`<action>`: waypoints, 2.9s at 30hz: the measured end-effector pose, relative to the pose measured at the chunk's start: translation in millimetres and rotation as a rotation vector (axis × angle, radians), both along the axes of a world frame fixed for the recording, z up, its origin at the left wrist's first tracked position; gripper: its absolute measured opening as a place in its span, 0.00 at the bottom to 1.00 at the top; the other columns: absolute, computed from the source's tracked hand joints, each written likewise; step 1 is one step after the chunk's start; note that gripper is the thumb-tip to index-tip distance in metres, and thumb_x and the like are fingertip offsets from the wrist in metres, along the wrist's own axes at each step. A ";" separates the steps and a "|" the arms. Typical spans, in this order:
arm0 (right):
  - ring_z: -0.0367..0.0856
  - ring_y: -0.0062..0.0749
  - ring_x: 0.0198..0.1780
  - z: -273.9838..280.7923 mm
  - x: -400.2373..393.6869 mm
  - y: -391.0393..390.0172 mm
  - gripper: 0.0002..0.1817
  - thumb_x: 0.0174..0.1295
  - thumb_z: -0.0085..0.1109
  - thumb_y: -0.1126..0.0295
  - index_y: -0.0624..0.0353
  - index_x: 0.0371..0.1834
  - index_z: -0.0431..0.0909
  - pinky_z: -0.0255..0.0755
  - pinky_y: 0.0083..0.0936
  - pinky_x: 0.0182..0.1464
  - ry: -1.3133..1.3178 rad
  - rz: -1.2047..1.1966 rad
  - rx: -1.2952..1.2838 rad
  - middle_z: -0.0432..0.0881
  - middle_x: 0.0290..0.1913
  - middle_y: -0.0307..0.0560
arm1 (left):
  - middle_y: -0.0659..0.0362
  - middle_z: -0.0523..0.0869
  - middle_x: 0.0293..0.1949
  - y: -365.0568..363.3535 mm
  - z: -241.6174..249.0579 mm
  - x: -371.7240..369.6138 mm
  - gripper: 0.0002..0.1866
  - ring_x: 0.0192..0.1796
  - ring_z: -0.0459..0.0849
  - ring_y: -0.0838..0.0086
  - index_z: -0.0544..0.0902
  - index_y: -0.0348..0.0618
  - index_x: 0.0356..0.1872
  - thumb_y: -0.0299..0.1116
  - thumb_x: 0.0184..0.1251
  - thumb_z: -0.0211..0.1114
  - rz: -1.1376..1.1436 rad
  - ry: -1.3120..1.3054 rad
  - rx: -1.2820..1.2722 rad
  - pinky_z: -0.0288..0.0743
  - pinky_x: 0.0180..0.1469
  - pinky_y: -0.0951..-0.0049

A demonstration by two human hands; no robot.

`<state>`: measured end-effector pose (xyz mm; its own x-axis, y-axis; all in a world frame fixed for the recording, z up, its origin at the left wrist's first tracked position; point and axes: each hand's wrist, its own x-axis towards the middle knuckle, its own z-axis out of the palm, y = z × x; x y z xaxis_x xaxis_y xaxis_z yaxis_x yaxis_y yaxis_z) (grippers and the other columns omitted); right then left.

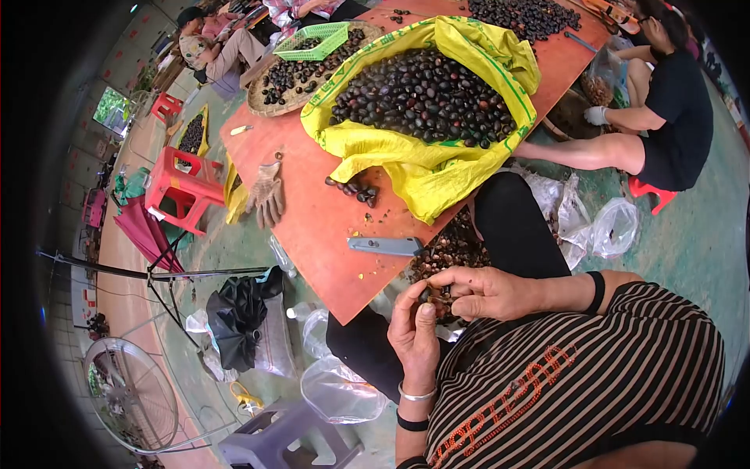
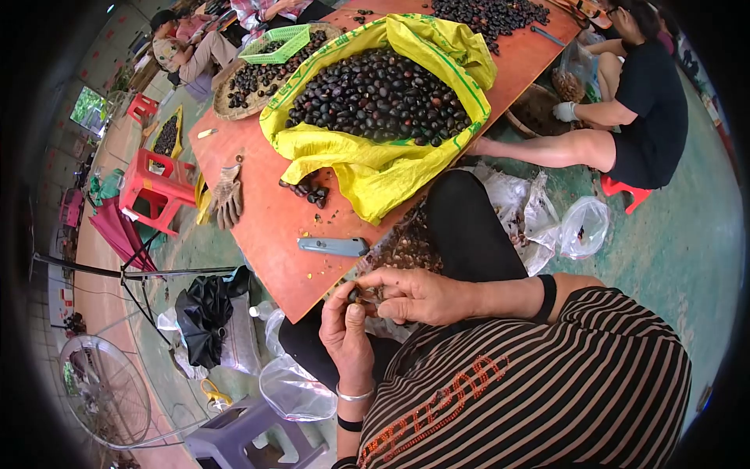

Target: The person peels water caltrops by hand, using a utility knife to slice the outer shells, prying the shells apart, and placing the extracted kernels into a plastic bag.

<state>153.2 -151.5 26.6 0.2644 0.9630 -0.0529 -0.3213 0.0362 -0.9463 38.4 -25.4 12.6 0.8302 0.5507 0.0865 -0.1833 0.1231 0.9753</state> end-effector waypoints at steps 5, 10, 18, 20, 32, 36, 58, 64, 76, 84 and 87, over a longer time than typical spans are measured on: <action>0.66 0.13 0.32 -1.3 -3.2 1.4 0.24 0.68 0.48 0.70 0.60 0.66 0.60 0.66 0.14 0.36 -0.142 -0.075 -0.019 0.71 0.32 0.34 | 0.59 0.79 0.41 2.0 -9.2 0.0 0.14 0.38 0.78 0.79 0.75 0.33 0.51 0.28 0.67 0.60 0.050 0.007 0.156 0.74 0.42 0.78; 0.65 0.12 0.32 -13.5 -2.2 7.2 0.21 0.68 0.45 0.70 0.61 0.65 0.63 0.66 0.14 0.37 -0.312 -0.152 -0.004 0.71 0.34 0.34 | 0.59 0.79 0.42 3.6 -17.9 2.5 0.13 0.39 0.77 0.79 0.75 0.34 0.50 0.25 0.65 0.61 0.101 -0.042 0.428 0.74 0.43 0.79; 0.67 0.13 0.33 -4.0 -0.9 -0.3 0.23 0.69 0.46 0.68 0.60 0.67 0.61 0.66 0.14 0.38 -0.041 -0.054 -0.047 0.72 0.34 0.34 | 0.56 0.79 0.43 -1.0 -12.5 4.2 0.13 0.39 0.78 0.78 0.71 0.35 0.50 0.23 0.66 0.58 0.044 -0.020 -0.020 0.75 0.41 0.80; 0.66 0.13 0.33 -4.6 -1.7 0.4 0.25 0.69 0.47 0.67 0.60 0.68 0.60 0.66 0.14 0.37 -0.064 -0.041 -0.027 0.72 0.34 0.34 | 0.55 0.79 0.42 1.9 -20.0 3.8 0.13 0.38 0.78 0.79 0.71 0.35 0.49 0.24 0.66 0.59 0.039 -0.011 0.191 0.75 0.40 0.80; 0.73 0.25 0.53 -7.9 -0.2 -0.6 0.26 0.68 0.48 0.67 0.61 0.68 0.59 0.66 0.21 0.56 -0.246 -0.080 0.006 0.77 0.51 0.47 | 0.54 0.80 0.43 -0.6 -11.4 3.4 0.13 0.44 0.80 0.74 0.71 0.34 0.49 0.24 0.65 0.60 0.007 0.002 0.006 0.75 0.47 0.77; 0.74 0.26 0.55 -14.5 2.0 -2.0 0.26 0.67 0.47 0.70 0.62 0.68 0.59 0.67 0.22 0.57 -0.346 -0.079 0.025 0.76 0.54 0.52 | 0.54 0.80 0.44 5.7 -22.6 -2.0 0.13 0.46 0.80 0.73 0.72 0.33 0.49 0.20 0.64 0.58 0.011 0.027 0.166 0.73 0.53 0.75; 0.61 0.12 0.25 -50.5 -0.8 0.9 0.24 0.68 0.45 0.71 0.59 0.67 0.57 0.59 0.16 0.28 0.055 -0.056 0.048 0.63 0.23 0.31 | 0.56 0.78 0.40 -1.7 -22.3 8.6 0.12 0.35 0.75 0.79 0.71 0.33 0.48 0.28 0.68 0.57 0.020 0.134 0.209 0.71 0.36 0.82; 0.63 0.11 0.28 -63.2 -1.1 1.5 0.21 0.67 0.45 0.72 0.59 0.64 0.61 0.61 0.15 0.32 0.033 -0.078 0.025 0.67 0.27 0.32 | 0.57 0.76 0.39 -1.8 -31.3 8.9 0.12 0.37 0.74 0.79 0.70 0.34 0.46 0.27 0.66 0.59 -0.005 0.128 0.271 0.70 0.38 0.81; 0.72 0.15 0.46 -64.5 -2.1 -0.5 0.18 0.68 0.44 0.72 0.59 0.61 0.65 0.67 0.19 0.49 -0.094 -0.127 -0.131 0.77 0.44 0.42 | 0.57 0.76 0.35 4.9 -40.1 12.8 0.11 0.35 0.74 0.78 0.71 0.32 0.42 0.29 0.66 0.60 -0.055 0.285 0.476 0.72 0.37 0.79; 0.70 0.16 0.26 -73.3 16.1 -6.6 0.17 0.65 0.47 0.68 0.57 0.57 0.70 0.66 0.19 0.28 -0.036 -0.281 -0.333 0.74 0.26 0.38 | 0.54 0.82 0.35 -14.1 -10.3 15.3 0.09 0.28 0.76 0.81 0.69 0.38 0.46 0.28 0.68 0.56 -0.208 0.274 -0.077 0.71 0.31 0.84; 0.61 0.11 0.20 -83.4 5.8 -12.6 0.19 0.68 0.46 0.65 0.56 0.60 0.67 0.56 0.14 0.21 0.214 -0.170 -0.244 0.68 0.21 0.32 | 0.54 0.82 0.35 1.9 -26.4 9.8 0.09 0.27 0.75 0.81 0.68 0.39 0.45 0.30 0.69 0.55 -0.120 0.216 -0.012 0.71 0.30 0.84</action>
<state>159.0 -164.1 -56.8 0.3773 0.8585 -0.3473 -0.5222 -0.1125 -0.8454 48.2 -23.5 -13.8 0.8885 0.4465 -0.1061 0.0462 0.1431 0.9886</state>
